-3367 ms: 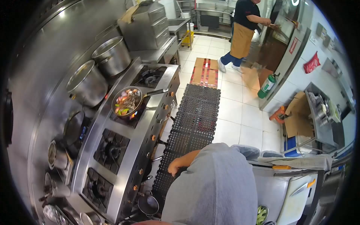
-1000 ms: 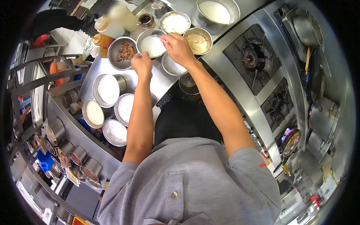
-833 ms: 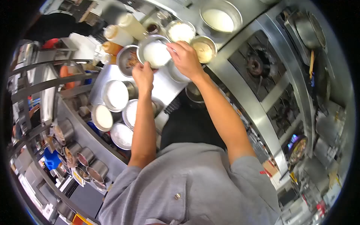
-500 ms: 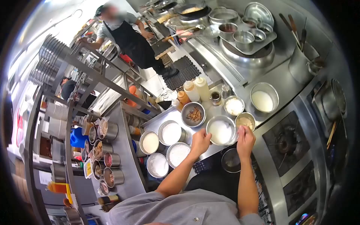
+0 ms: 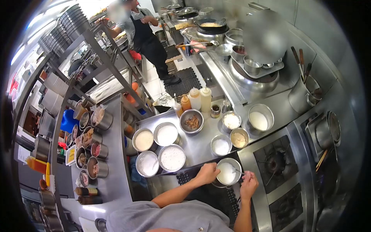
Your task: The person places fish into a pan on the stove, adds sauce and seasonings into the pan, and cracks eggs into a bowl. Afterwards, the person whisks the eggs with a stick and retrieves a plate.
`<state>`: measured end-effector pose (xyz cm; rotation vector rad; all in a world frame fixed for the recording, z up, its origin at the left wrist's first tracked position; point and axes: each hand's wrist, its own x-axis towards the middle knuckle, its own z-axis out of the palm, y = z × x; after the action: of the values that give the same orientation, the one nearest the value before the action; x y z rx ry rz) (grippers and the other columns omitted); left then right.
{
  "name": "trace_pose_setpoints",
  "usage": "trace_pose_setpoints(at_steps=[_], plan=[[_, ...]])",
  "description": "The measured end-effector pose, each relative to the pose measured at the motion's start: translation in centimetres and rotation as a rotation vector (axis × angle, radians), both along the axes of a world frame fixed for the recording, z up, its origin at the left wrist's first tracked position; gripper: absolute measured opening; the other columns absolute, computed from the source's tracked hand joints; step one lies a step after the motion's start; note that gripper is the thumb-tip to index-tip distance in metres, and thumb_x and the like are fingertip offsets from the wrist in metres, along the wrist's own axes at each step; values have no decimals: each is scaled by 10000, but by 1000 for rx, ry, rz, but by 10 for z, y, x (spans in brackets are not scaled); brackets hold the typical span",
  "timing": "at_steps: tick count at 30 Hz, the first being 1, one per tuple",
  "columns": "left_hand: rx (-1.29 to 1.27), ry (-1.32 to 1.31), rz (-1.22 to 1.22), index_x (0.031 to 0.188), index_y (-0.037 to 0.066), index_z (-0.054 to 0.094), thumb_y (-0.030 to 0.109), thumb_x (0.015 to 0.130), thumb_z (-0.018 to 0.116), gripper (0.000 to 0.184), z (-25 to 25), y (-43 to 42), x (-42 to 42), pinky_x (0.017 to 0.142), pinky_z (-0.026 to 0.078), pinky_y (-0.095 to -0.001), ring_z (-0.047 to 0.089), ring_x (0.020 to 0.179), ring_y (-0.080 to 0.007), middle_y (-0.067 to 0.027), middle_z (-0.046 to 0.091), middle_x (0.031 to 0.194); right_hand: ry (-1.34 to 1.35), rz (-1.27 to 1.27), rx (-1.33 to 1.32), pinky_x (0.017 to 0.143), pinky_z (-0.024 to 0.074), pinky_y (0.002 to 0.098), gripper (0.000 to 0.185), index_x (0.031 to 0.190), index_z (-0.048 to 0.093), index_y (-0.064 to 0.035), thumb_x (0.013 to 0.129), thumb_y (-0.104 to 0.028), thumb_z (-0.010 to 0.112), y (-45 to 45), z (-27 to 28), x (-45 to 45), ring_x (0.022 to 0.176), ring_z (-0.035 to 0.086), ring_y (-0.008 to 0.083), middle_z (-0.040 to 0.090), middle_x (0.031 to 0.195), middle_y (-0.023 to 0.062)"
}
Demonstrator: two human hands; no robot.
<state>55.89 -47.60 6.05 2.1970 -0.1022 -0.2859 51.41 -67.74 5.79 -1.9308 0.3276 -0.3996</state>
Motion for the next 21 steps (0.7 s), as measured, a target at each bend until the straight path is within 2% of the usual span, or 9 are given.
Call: trace_pose_setpoints(at_steps=[6,14,16,21], plan=[[-43,-40,-223,766,-68,546,192,792,538,261,-7,14,31,717,455,-494,581,784,-447,-288,588,786,60,-130,60,423,356,209,297,840,598,18,962,-207,447,20,11,4,482,446,53,533,622,17],[-83,15,-230,806,-76,565,184,781,547,262,1,51,59,716,451,-498,580,787,-449,-299,588,799,67,-116,12,424,360,213,303,834,585,23,966,-206,437,57,23,33,485,449,53,533,631,26],[-73,68,-265,833,-93,575,186,794,542,284,3,57,65,755,462,-493,583,831,-454,-311,593,831,67,-109,-18,423,359,212,298,836,583,22,965,-204,438,62,23,37,486,449,54,531,629,28],[-100,56,-239,817,-89,572,187,794,546,278,-3,65,70,752,459,-496,582,824,-457,-310,591,819,69,-119,-29,421,359,213,287,836,584,19,963,-194,441,72,24,47,481,448,58,530,625,30]])
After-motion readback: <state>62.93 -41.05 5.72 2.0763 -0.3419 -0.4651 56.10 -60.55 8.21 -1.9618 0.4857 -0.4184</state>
